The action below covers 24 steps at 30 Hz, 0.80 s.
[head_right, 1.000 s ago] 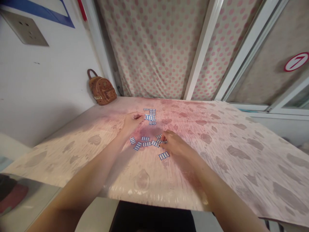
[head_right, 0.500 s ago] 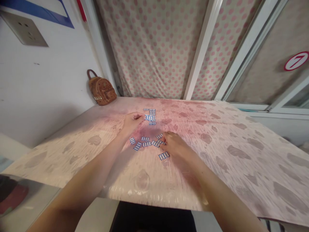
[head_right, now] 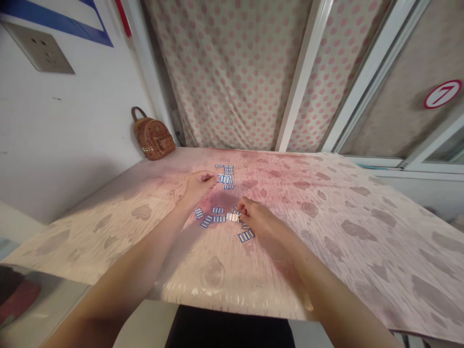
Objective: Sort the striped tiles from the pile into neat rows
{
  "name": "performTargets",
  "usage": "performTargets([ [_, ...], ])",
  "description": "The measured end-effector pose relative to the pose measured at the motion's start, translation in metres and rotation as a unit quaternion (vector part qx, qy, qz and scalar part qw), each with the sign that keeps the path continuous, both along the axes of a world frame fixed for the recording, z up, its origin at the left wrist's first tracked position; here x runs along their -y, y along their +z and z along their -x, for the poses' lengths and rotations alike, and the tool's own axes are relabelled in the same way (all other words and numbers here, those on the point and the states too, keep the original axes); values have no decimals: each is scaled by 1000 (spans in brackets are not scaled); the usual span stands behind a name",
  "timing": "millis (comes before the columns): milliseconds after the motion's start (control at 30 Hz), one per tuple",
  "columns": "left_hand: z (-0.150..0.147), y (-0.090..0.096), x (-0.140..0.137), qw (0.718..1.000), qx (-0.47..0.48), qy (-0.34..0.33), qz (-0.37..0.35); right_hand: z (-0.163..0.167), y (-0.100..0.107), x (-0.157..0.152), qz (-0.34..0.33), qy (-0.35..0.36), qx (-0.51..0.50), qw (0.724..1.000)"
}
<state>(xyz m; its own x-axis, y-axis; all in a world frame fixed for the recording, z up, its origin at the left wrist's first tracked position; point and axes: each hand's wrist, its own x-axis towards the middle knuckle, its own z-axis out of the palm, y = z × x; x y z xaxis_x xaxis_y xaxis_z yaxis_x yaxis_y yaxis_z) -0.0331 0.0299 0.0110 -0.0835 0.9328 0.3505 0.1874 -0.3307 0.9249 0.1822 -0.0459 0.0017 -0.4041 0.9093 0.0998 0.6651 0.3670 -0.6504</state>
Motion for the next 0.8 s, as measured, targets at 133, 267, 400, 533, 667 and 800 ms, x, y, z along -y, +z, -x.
performTargets([
  [133,-1,-2,0,1000,0,-6,-1,-4,1,-4,-45,-16,-25,999],
  [267,-7,-2,7,1000,13,-26,-1,-8,5,-7,-64,-44,-86,993],
  [400,-19,-2,18,999,16,-51,-4,-8,9,-5,-95,-65,-138,984],
  [533,-30,-2,29,997,2,-78,-8,-6,12,-3,-127,-87,-147,977],
  [667,-38,-1,38,996,-33,-86,-9,-5,15,-2,-129,-132,-169,968],
  [800,-43,2,43,995,-31,-91,-24,-4,20,1,-128,-156,-152,968],
])
